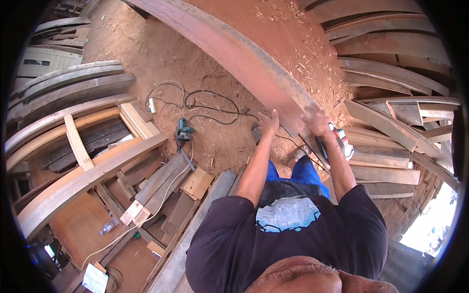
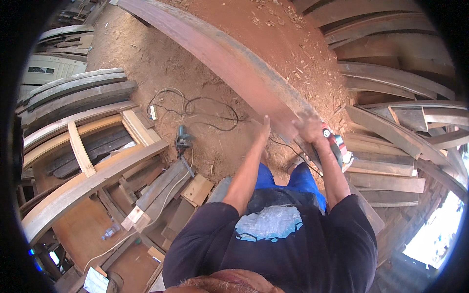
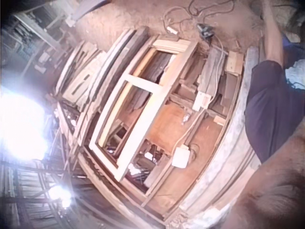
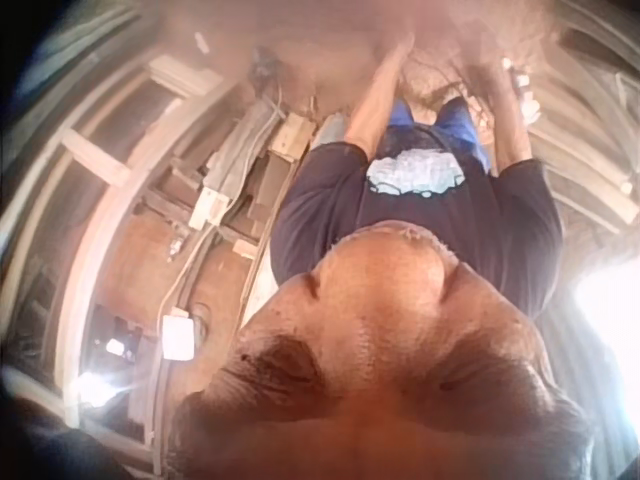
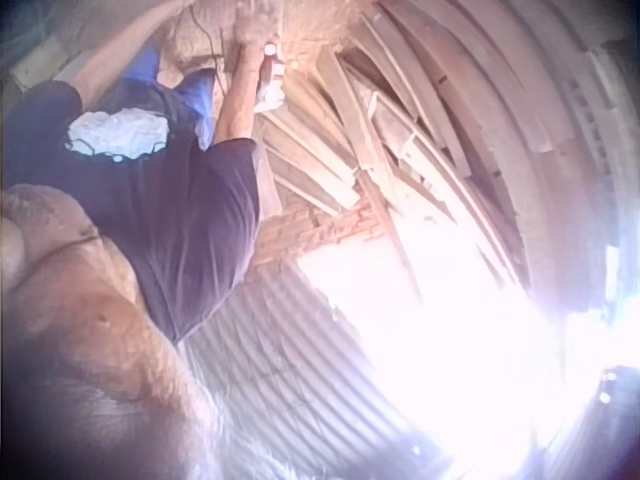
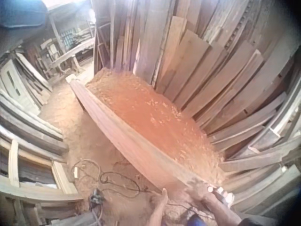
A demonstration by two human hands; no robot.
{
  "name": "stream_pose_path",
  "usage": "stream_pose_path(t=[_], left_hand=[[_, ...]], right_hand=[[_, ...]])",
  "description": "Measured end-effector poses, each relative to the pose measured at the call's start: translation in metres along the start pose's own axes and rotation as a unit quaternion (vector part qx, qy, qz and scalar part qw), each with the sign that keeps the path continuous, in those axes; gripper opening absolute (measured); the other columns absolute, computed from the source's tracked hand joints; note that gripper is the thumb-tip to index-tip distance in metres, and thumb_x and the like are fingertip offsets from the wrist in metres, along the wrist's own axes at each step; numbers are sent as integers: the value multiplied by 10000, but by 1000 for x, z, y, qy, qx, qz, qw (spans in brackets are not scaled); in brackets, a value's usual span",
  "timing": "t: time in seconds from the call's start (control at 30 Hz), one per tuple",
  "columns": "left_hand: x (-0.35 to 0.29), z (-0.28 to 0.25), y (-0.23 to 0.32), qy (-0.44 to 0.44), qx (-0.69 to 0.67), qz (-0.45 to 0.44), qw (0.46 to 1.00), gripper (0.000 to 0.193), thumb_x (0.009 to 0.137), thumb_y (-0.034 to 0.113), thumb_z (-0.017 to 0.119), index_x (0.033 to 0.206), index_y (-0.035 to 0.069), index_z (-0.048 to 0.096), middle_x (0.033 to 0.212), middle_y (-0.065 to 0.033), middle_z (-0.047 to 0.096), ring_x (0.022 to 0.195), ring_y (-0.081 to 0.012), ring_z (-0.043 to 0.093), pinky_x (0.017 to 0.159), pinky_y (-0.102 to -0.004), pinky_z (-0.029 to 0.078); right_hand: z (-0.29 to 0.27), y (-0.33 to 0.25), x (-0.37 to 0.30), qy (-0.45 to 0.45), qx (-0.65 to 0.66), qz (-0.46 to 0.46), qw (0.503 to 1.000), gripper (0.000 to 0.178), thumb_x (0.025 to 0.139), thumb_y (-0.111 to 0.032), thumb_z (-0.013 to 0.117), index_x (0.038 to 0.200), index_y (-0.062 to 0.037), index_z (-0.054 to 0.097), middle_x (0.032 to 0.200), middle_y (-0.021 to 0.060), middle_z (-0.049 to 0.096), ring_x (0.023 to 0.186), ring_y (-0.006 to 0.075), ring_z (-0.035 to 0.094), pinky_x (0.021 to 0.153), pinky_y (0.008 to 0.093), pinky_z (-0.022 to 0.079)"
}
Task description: The person uses an electric sander to smooth the surface of a long wooden plank. They repeatedly move the sander along the plank, flip it to work on different sides, and occasionally inspect the surface by hand.
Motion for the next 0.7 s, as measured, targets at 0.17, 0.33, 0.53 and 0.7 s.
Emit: stream_pose_path(t=[0.17, 0.33, 0.53, 0.7], left_hand=[[25, 25, -24, 18, 58, 65, 996, 895, 869, 572, 595, 1421, -92, 360, 1382, -329, 469, 1308, -383, 473, 1087, -406, 361], [-23, 48, -12, -123, 139, 67, 980, 845, 842, 529, 658, 1388, -74, 425, 1297, -313, 556, 1220, -385, 557, 1031, -417, 422], [-77, 96, -59, -169, 323, 104, 925, 772, 822, 462, 688, 1390, -8, 461, 1335, -279, 539, 1256, -392, 515, 1070, -399, 397], [-134, 195, -92, -237, 279, 297, 882, 631, 747, 257, 709, 1347, 155, 540, 1406, -242, 457, 1350, -454, 347, 1123, -541, 275]], right_hand=[[-91, 90, -77, 127, 1, 118, 985, 487, 817, -342, 736, 1148, -8, 614, 1186, 254, 607, 1132, 364, 583, 976, 446, 444], [-12, 165, -161, -24, 175, 190, 966, 504, 765, -320, 772, 1116, 8, 618, 966, 165, 676, 924, 284, 645, 826, 397, 493], [2, 161, -132, -66, 310, 125, 940, 394, 770, -181, 740, 1102, 12, 647, 822, 66, 636, 741, 155, 578, 698, 327, 486], [-71, 73, -111, -58, 335, 94, 936, 434, 872, -391, 665, 1093, -17, 664, 702, 8, 583, 614, 92, 515, 566, 275, 427]])
Point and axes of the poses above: each hand's wrist, its own x-axis towards the middle knuckle, its own z-axis out of the palm, y = z × x, the point moved 10 cm from there along x, towards the middle knuckle
